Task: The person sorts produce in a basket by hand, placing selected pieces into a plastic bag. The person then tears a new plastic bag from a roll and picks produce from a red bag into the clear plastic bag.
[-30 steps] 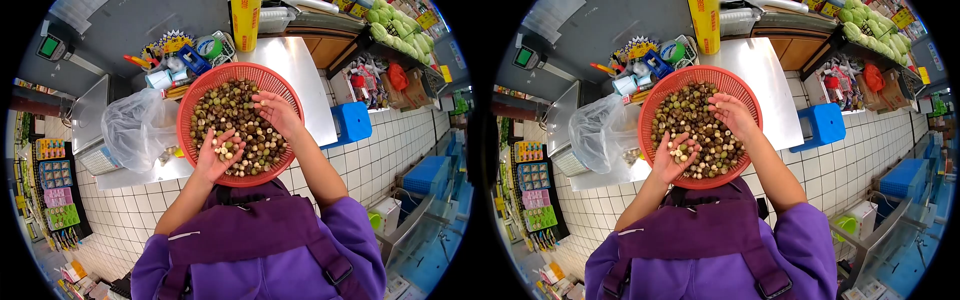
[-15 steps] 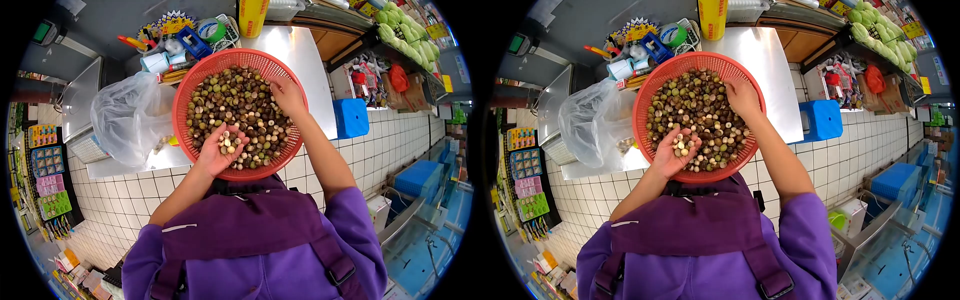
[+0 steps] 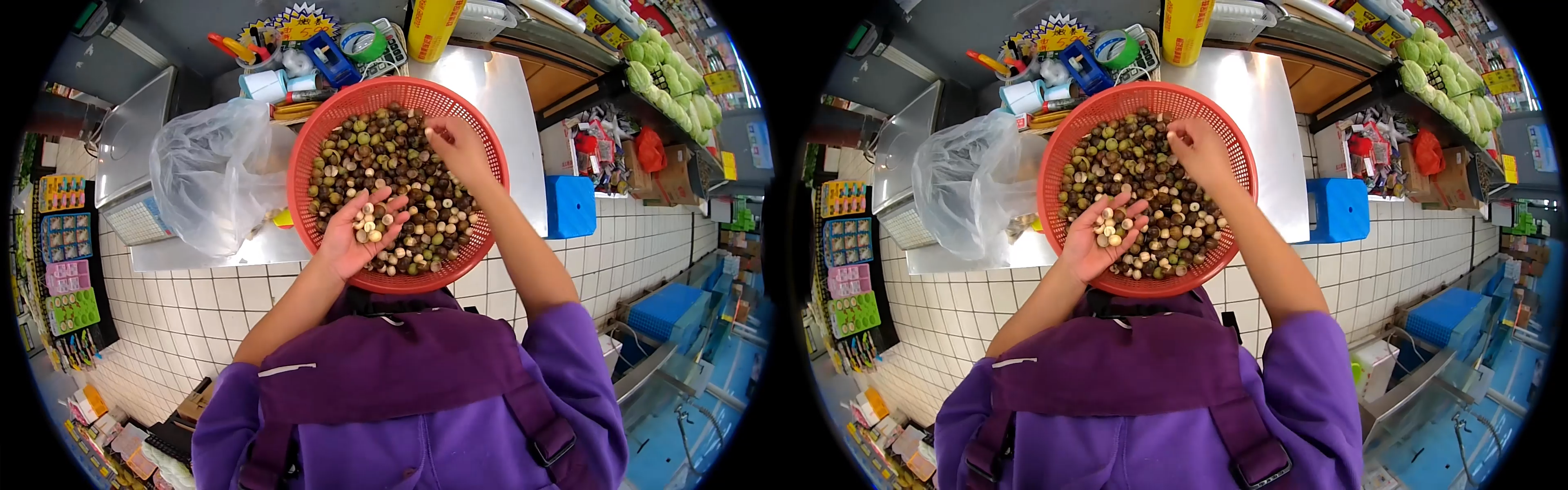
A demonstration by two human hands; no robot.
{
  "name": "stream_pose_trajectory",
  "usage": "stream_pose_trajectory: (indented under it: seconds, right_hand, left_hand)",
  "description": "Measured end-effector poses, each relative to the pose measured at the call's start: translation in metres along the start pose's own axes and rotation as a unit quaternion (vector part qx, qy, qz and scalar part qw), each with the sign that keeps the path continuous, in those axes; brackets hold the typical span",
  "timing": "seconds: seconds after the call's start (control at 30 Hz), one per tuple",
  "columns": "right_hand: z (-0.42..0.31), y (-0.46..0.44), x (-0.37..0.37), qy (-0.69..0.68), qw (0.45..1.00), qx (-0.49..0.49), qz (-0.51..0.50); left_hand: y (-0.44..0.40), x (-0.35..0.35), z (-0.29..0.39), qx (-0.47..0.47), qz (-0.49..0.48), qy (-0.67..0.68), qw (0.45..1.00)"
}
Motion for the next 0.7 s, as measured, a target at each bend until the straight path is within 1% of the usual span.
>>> stream_pose_trajectory:
  seconds: [0.03, 0.07, 0.13, 0.2, 0.23, 0.27, 0.33, 0.37, 0.4, 0.43, 0.53, 0.57, 0.6, 0.63, 0.67, 0.7]
  right_hand:
    - [-0.023, 0.017, 0.006, -0.007, 1.000, 0.011, -0.002]
    - [-0.038, 0.036, 0.004, -0.020, 0.995, -0.021, -0.093]
    - [-0.049, 0.063, -0.003, -0.124, 0.980, 0.032, -0.153]
    - [-0.024, 0.055, 0.009, 0.004, 0.997, -0.005, -0.077]
    - [-0.003, 0.045, 0.015, 0.051, 0.999, 0.002, -0.008]
    - [0.009, 0.033, 0.021, 0.123, 0.992, -0.005, -0.003]
    - [0.024, 0.015, 0.016, 0.248, 0.968, 0.036, 0.011]
    - [0.025, 0.007, 0.013, 0.244, 0.969, 0.033, 0.014]
    - [0.027, 0.000, 0.003, 0.329, 0.943, 0.018, -0.043]
    - [0.030, -0.005, -0.005, 0.411, 0.906, 0.003, -0.100]
    - [0.031, -0.016, -0.005, 0.419, 0.899, -0.014, -0.123]
    - [0.025, -0.012, 0.000, 0.389, 0.916, 0.012, -0.097]
    - [0.010, -0.006, 0.006, 0.394, 0.913, 0.017, -0.099]
    - [-0.005, 0.003, 0.011, 0.256, 0.957, -0.013, -0.132]
    - [-0.019, 0.010, 0.015, 0.112, 0.979, -0.046, -0.163]
    - [-0.030, 0.012, 0.017, 0.116, 0.978, -0.044, -0.169]
  left_hand:
    - [-0.002, -0.003, -0.001, -0.001, -0.004, 0.009, 1.000]
    - [-0.004, -0.004, -0.003, 0.000, -0.008, 0.017, 1.000]
    - [-0.010, -0.002, -0.007, 0.014, -0.018, 0.038, 0.999]
    - [-0.013, 0.005, -0.012, 0.036, -0.018, 0.055, 0.998]
    - [-0.011, 0.007, -0.013, 0.042, -0.017, 0.063, 0.997]
    - [-0.011, 0.010, -0.013, 0.044, -0.015, 0.059, 0.997]
    - [-0.009, 0.015, -0.013, 0.048, -0.020, 0.059, 0.997]
    - [-0.008, 0.016, -0.013, 0.049, -0.016, 0.054, 0.997]
    - [-0.007, 0.016, -0.013, 0.049, -0.012, 0.050, 0.997]
    - [-0.006, 0.016, -0.013, 0.047, -0.008, 0.048, 0.998]
    - [-0.003, 0.010, -0.010, 0.037, 0.009, 0.021, 0.999]
    - [-0.002, 0.007, -0.009, 0.030, 0.010, 0.016, 0.999]
    - [-0.003, 0.002, -0.008, 0.026, 0.005, 0.021, 0.999]
    - [-0.004, -0.002, -0.007, 0.020, 0.001, 0.024, 1.000]
    - [-0.005, -0.003, -0.007, 0.013, -0.001, 0.028, 1.000]
    - [-0.008, -0.003, -0.006, 0.012, -0.007, 0.026, 1.000]
Point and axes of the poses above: each hand's wrist, its own y-axis away from the middle knuckle, its own x-axis out of the back of the hand, z = x × y, the point moved 4 cm from there along -y, towards the middle knuckle, and after that the axes turned 3 degrees about -y, right-handed, at the moved point
